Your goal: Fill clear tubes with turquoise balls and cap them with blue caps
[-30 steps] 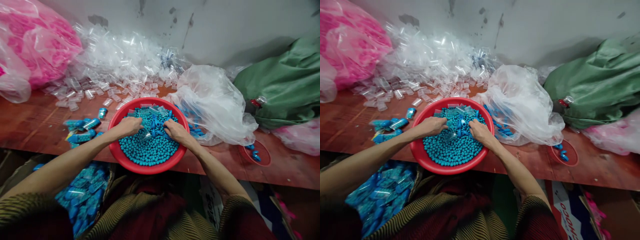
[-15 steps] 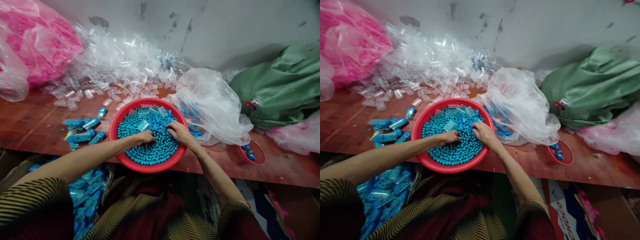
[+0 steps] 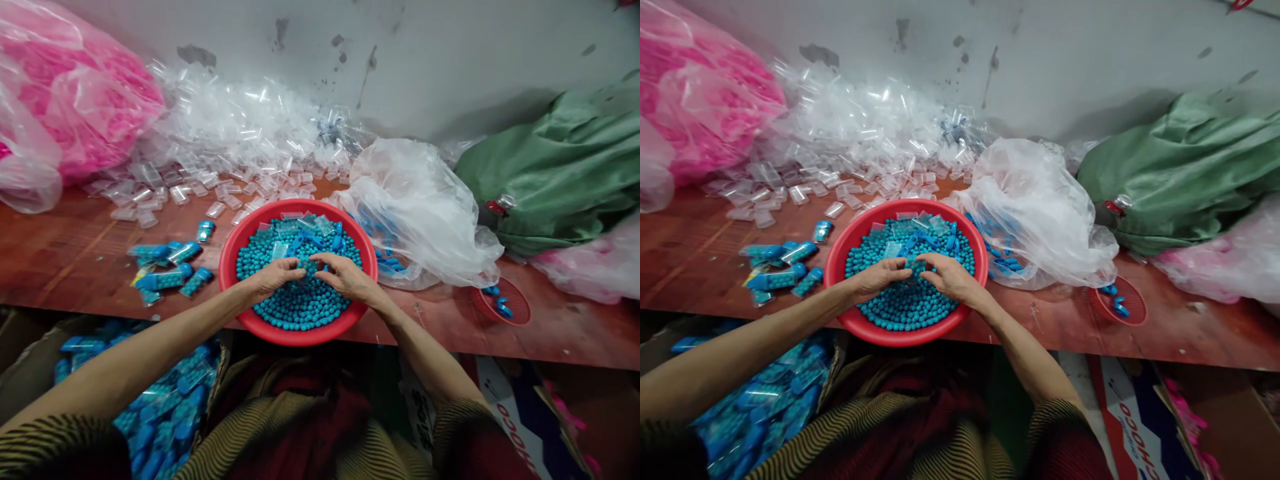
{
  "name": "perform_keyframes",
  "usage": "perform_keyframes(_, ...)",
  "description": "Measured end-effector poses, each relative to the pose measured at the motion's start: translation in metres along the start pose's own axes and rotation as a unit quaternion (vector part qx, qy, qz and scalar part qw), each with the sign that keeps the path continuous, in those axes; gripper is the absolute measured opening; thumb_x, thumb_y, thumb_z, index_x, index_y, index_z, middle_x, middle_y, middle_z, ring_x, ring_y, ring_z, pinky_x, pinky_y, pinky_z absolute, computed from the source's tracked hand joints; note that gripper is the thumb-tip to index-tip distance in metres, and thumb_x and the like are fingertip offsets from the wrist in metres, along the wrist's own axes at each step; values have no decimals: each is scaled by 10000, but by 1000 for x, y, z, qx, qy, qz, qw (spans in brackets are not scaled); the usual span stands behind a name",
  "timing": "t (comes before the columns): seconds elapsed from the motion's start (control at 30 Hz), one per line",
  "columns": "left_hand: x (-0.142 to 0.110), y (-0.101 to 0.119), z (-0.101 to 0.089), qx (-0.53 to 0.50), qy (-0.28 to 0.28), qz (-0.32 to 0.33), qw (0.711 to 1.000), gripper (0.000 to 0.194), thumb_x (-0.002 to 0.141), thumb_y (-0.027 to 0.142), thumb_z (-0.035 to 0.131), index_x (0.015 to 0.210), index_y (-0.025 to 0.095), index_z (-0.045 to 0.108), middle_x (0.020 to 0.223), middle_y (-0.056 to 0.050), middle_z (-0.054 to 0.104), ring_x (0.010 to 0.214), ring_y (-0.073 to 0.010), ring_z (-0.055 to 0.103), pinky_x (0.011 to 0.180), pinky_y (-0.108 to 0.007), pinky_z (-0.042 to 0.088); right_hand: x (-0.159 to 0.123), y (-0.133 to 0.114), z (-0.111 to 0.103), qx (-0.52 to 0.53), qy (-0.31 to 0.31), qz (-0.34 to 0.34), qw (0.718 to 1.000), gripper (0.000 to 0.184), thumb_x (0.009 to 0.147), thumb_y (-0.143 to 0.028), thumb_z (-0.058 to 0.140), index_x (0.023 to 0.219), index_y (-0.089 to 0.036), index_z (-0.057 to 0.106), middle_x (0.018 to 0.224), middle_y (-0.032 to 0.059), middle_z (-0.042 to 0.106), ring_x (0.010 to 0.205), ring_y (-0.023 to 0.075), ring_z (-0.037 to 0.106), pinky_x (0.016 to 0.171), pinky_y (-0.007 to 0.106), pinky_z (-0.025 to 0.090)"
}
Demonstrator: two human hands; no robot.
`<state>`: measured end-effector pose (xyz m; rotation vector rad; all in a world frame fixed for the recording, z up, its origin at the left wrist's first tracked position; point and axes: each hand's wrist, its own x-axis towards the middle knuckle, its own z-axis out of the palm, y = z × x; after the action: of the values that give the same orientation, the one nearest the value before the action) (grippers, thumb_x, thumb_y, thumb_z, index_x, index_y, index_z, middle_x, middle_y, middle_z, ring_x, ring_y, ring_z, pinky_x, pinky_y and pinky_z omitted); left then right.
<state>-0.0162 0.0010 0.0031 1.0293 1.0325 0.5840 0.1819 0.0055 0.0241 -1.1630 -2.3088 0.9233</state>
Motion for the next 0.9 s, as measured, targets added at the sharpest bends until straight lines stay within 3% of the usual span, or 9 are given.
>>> perform_keyframes(0.1,-4,-2,4,73,9,41,996,302,680,429,618,769,148,556,661,30,501,619,-95,428,613,-234,338,1,-3,10,39,-22,-2,999,152,838,-173,526,983,-170,570,860,11,617,754,124,545,732,242,412)
perform_keyframes(0.17,-9,-5,7,157,5,53,986,251,692,401,570,724,155,539,629,32,469,608,-104,406,599,-239,327,-1,-2,16,42,-71,4,997,82,824,-185,547,906,-176,556,774,-19,578,692,114,512,674,228,398)
perform_keyframes(0.27,-15,-8,10,314,8,65,947,156,699,329,526,683,173,528,635,23,495,634,-126,430,610,-253,327,-7,2,20,27,-171,-3,985,22,814,-169,553,799,-181,542,680,-45,531,631,103,481,609,209,369)
perform_keyframes(0.33,-18,-8,9,368,36,64,927,138,712,318,509,688,184,528,647,18,522,645,-136,449,617,-261,334,-11,3,18,-25,-200,-5,979,61,822,-154,538,770,-183,553,669,-38,548,633,106,498,607,210,361)
perform_keyframes(0.4,-19,-7,7,338,65,39,938,164,718,347,512,686,186,509,631,20,522,633,-137,467,600,-260,344,-10,1,13,-122,-174,17,977,60,842,-181,530,814,-187,583,763,0,610,712,131,549,638,224,368)
perform_keyframes(0.5,-19,-5,4,163,61,-44,984,256,711,432,533,703,182,476,652,16,555,650,-145,530,570,-251,357,2,-4,6,-274,-75,92,954,183,894,-307,489,964,-176,596,965,89,651,861,199,597,668,259,384)
perform_keyframes(0.57,-21,-4,3,65,53,-76,994,306,698,470,557,744,174,492,715,1,604,671,-143,555,577,-249,363,14,-7,4,-333,-38,122,934,288,901,-383,472,1042,-154,578,1011,132,653,883,232,612,656,272,391)
perform_keyframes(0.77,-30,-2,3,-21,61,-37,997,346,669,450,637,794,152,512,723,-20,636,672,-135,587,593,-240,372,38,-6,-5,-373,-39,153,914,269,918,-347,443,1074,-168,570,973,137,681,871,237,632,673,278,402)
perform_keyframes(0.9,-33,-1,2,-65,19,-34,997,479,687,470,650,1023,176,473,699,-7,627,556,-136,597,503,-226,374,36,-2,-6,-392,-25,134,910,265,919,-316,422,1092,-174,565,1045,144,642,915,258,620,700,301,421)
